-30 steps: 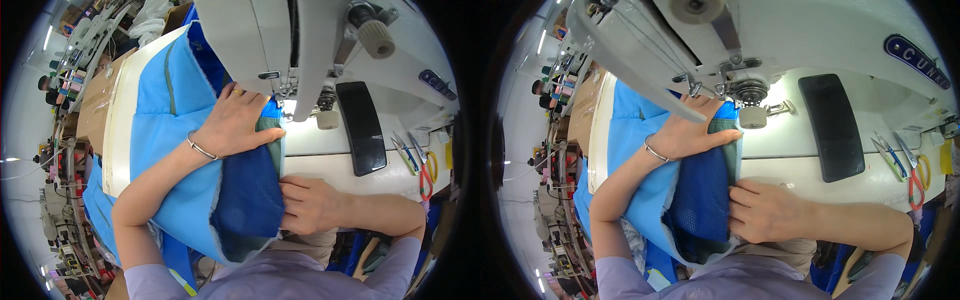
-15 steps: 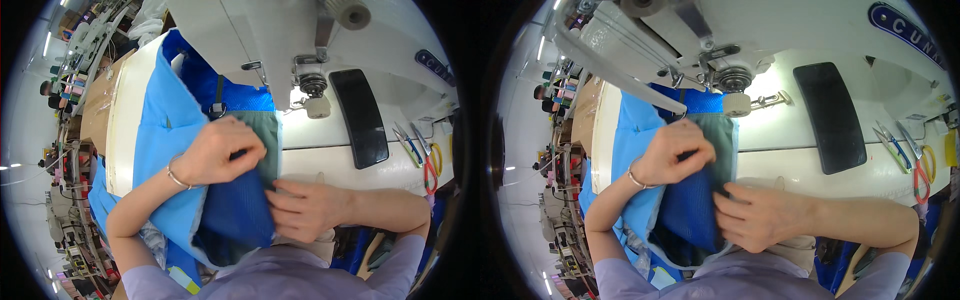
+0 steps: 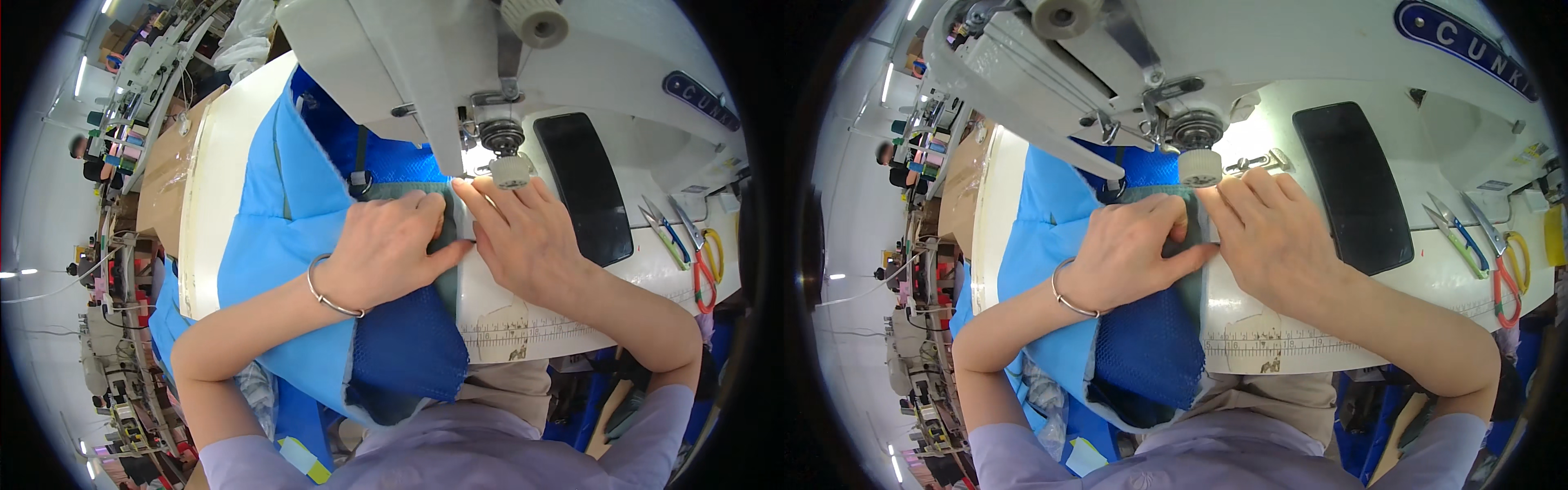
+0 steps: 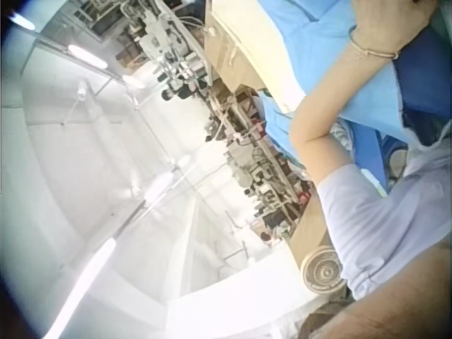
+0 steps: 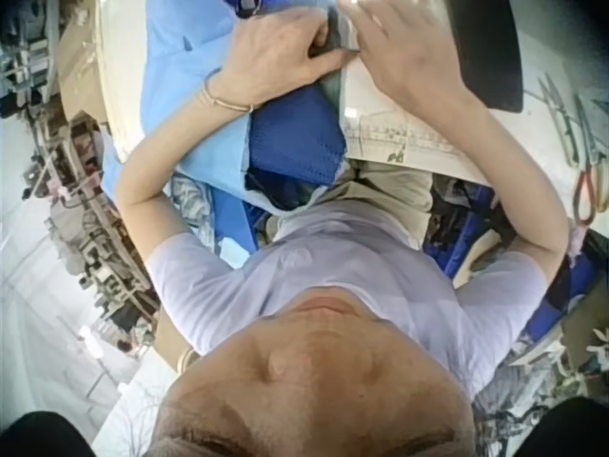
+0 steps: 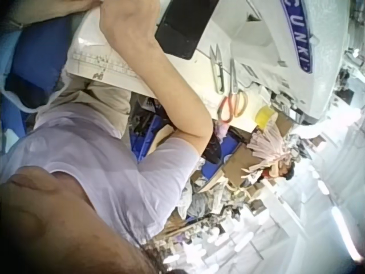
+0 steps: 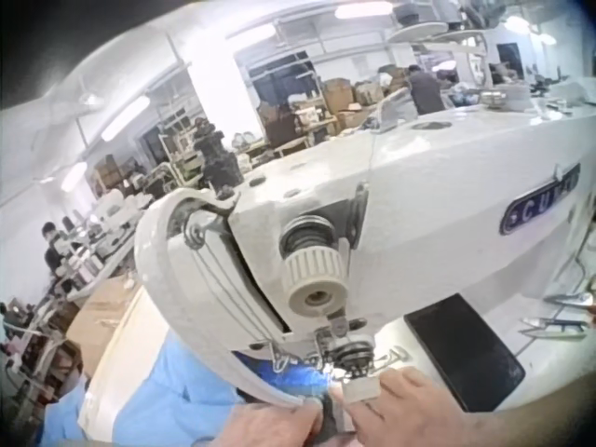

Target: The person uses a sewing machine to stitch a blue fabric bag with a dark green trim. They repeatedly align the fabric edges, guide the material through the machine, and adjust the bag's position to sew different sections. The person also briefly adjusts their head-mounted camera strap during the process.

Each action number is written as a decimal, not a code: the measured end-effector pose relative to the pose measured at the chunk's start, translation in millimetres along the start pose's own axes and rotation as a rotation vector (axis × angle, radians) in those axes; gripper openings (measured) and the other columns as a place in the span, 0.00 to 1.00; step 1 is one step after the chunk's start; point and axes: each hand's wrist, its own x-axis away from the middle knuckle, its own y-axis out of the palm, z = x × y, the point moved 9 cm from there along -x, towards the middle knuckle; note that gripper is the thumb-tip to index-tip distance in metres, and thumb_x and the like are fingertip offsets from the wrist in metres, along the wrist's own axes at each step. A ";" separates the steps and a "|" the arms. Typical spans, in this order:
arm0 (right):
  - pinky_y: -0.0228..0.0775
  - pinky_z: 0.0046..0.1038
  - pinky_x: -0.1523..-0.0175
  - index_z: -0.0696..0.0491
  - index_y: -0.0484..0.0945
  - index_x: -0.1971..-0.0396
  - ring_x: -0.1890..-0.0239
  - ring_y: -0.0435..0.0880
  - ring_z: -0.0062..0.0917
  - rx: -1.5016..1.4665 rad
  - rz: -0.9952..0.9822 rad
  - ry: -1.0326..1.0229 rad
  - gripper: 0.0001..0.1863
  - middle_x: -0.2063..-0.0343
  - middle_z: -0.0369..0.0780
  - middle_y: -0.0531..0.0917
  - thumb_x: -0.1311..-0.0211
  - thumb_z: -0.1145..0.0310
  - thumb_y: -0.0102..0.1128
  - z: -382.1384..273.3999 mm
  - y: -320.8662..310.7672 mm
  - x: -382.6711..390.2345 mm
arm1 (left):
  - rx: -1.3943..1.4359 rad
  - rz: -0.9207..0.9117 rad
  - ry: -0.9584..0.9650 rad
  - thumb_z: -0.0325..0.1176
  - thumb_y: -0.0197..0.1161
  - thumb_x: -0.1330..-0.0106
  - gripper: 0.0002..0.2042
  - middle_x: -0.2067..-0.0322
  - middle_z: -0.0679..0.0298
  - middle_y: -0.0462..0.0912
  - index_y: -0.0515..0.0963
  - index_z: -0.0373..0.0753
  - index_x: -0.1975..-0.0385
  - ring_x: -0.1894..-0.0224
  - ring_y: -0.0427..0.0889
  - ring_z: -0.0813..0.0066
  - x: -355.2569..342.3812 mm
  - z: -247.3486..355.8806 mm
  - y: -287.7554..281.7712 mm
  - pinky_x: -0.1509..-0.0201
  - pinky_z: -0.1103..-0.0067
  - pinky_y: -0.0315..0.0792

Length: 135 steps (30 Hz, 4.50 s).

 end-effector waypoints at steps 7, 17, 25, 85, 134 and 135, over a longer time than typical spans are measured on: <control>0.70 0.32 0.51 0.60 0.80 0.52 0.57 0.77 0.31 -0.011 0.008 -0.011 0.22 0.61 0.40 0.78 0.51 0.72 0.66 0.7 1.3 1.4 | 0.176 -0.012 -0.011 0.31 0.68 0.37 0.08 0.73 0.60 0.79 0.76 0.37 0.71 0.75 0.78 0.60 8.1 -11.2 -4.0 0.70 0.70 0.72; 0.73 0.33 0.47 0.62 0.81 0.56 0.50 0.78 0.33 -0.090 -0.006 -0.117 0.19 0.54 0.42 0.80 0.48 0.70 0.68 -13.8 6.8 2.0 | 0.155 0.154 0.180 0.25 0.66 0.38 0.04 0.52 0.56 0.83 0.77 0.35 0.69 0.59 0.81 0.55 11.2 -5.2 -15.0 0.51 0.67 0.74; 0.73 0.36 0.45 0.63 0.81 0.60 0.46 0.79 0.38 -0.176 -0.039 -0.213 0.17 0.56 0.47 0.82 0.48 0.69 0.66 -26.5 9.5 4.8 | 0.250 0.119 0.197 0.26 0.66 0.38 0.03 0.50 0.53 0.86 0.79 0.35 0.69 0.52 0.83 0.55 8.4 -10.9 -11.3 0.45 0.66 0.74; 0.79 0.35 0.48 0.61 0.83 0.65 0.52 0.84 0.38 -0.339 -0.039 -0.420 0.15 0.58 0.49 0.85 0.55 0.71 0.68 -39.2 -0.6 17.4 | -0.411 -0.079 0.030 0.28 0.63 0.41 0.05 0.73 0.54 0.83 0.78 0.33 0.73 0.66 0.85 0.62 -8.4 -25.3 -39.6 0.61 0.70 0.77; 0.77 0.21 0.64 0.58 0.87 0.64 0.71 0.87 0.19 -0.856 -0.005 0.397 0.07 0.69 0.40 0.89 0.44 0.79 0.72 29.5 0.1 5.7 | 0.673 0.147 0.207 0.30 0.69 0.38 0.08 0.67 0.60 0.85 0.84 0.36 0.61 0.64 0.83 0.62 3.3 -11.6 -17.2 0.57 0.72 0.73; 0.77 0.21 0.64 0.58 0.87 0.65 0.71 0.86 0.19 -0.853 0.001 0.415 0.06 0.68 0.40 0.89 0.44 0.79 0.71 30.4 1.4 6.5 | 0.607 0.169 0.218 0.29 0.70 0.38 0.08 0.67 0.61 0.85 0.84 0.36 0.61 0.64 0.83 0.62 4.4 -10.4 -15.2 0.57 0.72 0.74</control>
